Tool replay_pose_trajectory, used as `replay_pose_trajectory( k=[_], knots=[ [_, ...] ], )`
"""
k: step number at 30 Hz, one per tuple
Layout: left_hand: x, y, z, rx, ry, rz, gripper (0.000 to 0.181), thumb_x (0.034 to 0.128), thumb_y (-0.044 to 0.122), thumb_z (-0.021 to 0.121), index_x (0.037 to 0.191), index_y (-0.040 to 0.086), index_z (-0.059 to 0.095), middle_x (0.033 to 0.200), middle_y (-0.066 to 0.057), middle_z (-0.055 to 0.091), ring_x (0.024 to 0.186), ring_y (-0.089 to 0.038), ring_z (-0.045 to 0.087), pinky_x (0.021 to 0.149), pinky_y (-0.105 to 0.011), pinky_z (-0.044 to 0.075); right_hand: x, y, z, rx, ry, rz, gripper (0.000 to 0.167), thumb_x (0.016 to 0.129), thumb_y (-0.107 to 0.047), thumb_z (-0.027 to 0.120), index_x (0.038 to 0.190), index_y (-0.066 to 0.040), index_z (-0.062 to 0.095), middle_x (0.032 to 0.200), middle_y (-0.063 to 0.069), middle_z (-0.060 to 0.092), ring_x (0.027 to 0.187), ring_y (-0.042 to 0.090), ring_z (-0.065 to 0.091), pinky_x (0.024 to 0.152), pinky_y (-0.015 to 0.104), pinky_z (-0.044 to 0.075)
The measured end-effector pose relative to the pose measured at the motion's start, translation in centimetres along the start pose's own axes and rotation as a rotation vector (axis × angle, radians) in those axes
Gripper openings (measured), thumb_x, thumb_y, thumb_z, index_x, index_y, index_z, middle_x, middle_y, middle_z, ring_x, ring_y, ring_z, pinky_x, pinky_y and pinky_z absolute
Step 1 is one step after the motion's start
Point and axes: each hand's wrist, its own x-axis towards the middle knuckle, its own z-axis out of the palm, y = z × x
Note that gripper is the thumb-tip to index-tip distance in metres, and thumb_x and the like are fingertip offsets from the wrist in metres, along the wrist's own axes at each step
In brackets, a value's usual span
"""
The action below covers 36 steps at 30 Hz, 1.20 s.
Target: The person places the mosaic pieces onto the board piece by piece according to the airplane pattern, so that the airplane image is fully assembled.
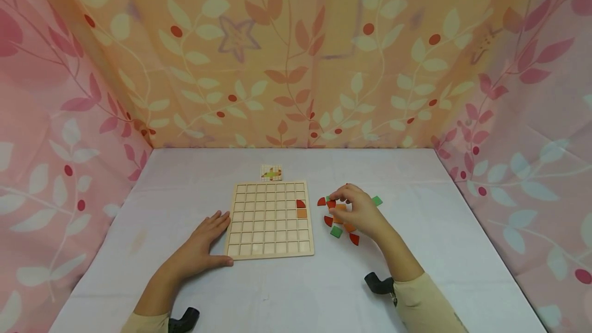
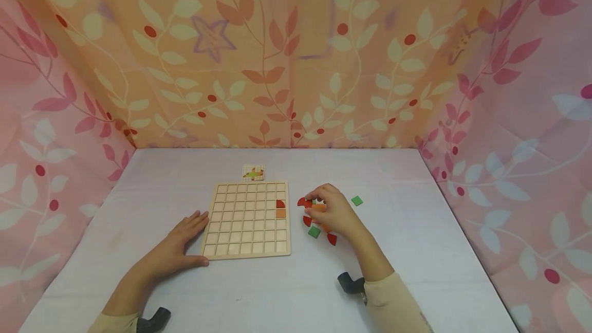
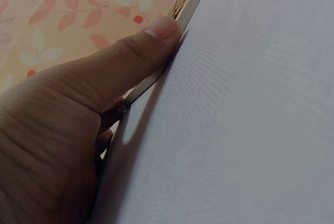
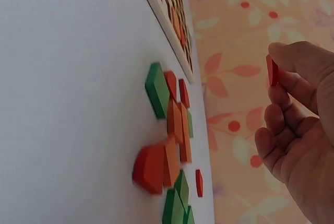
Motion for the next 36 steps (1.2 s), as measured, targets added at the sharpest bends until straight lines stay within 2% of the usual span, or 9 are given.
replay_pose_trajectory(
  k=[5, 9, 13, 21, 25, 31, 36],
  knots=[
    [0.0, 0.0, 0.1, 0.002, 0.001, -0.003, 0.118, 0.0688, 0.066, 0.084, 0.159, 0.006, 0.037, 0.168, -0.006, 0.029, 0.158, -0.034, 0.017, 0.130, -0.038, 0.003, 0.3, -0.8, 1.3, -0.002, -0.020, 0.013, 0.025, 0.088, -0.021, 0.082, 0.111, -0.021, 0.074, 0.111, -0.008, 0.064, 0.109, 0.028, 0.061, 0.094, 0.046, 0.059],
    [0.0, -0.1, 0.2, 0.004, -0.002, -0.010, 0.119, 0.0681, 0.067, 0.084, 0.159, 0.007, 0.036, 0.169, -0.005, 0.029, 0.158, -0.033, 0.017, 0.130, -0.041, 0.005, 0.5, -1.3, 2.2, 0.006, -0.034, -0.023, 0.026, 0.087, -0.018, 0.083, 0.112, -0.017, 0.074, 0.113, -0.005, 0.064, 0.108, 0.031, 0.062, 0.096, 0.050, 0.058],
    [0.0, -0.1, 0.2, 0.002, -0.004, -0.017, 0.119, 0.0678, 0.068, 0.083, 0.159, 0.007, 0.036, 0.169, -0.005, 0.028, 0.158, -0.033, 0.016, 0.130, -0.042, 0.005, 0.7, -1.6, 3.2, 0.015, -0.042, -0.040, 0.026, 0.086, -0.017, 0.083, 0.112, -0.015, 0.075, 0.111, -0.006, 0.064, 0.106, 0.030, 0.059, 0.090, 0.046, 0.057],
    [0.0, 0.0, 0.1, 0.003, -0.003, -0.018, 0.119, 0.0678, 0.068, 0.083, 0.159, 0.007, 0.036, 0.169, -0.005, 0.028, 0.158, -0.033, 0.016, 0.130, -0.038, 0.003, 1.2, -1.5, 5.0, -0.060, -0.058, -0.122, 0.023, 0.084, -0.014, 0.083, 0.106, -0.016, 0.075, 0.103, -0.004, 0.065, 0.096, 0.023, 0.058, 0.080, 0.034, 0.055],
    [0.1, 0.1, 0.0, 0.003, -0.004, -0.020, 0.119, 0.0678, 0.067, 0.084, 0.159, 0.007, 0.036, 0.169, -0.005, 0.028, 0.158, -0.033, 0.016, 0.131, -0.038, 0.003, 1.2, -1.5, 5.6, -0.071, -0.058, -0.113, 0.023, 0.084, -0.015, 0.083, 0.105, -0.016, 0.076, 0.103, -0.004, 0.065, 0.096, 0.019, 0.058, 0.079, 0.030, 0.053],
    [0.1, 0.0, 0.0, 0.004, -0.001, -0.011, 0.119, 0.0680, 0.067, 0.084, 0.159, 0.006, 0.036, 0.169, -0.005, 0.029, 0.158, -0.033, 0.017, 0.130, -0.036, 0.002, 1.2, -1.2, 6.6, -0.083, -0.060, -0.074, 0.020, 0.084, -0.018, 0.084, 0.103, -0.016, 0.076, 0.103, -0.006, 0.065, 0.097, 0.021, 0.060, 0.084, 0.031, 0.054],
    [0.0, 0.0, 0.0, 0.010, 0.000, 0.001, 0.119, 0.0682, 0.066, 0.084, 0.159, 0.005, 0.036, 0.168, -0.007, 0.029, 0.157, -0.035, 0.018, 0.130, -0.035, 0.002, 1.2, -1.2, 7.2, -0.097, -0.048, -0.047, 0.020, 0.084, -0.019, 0.084, 0.103, -0.017, 0.076, 0.102, -0.006, 0.065, 0.096, 0.018, 0.060, 0.083, 0.030, 0.054]
  ],
)
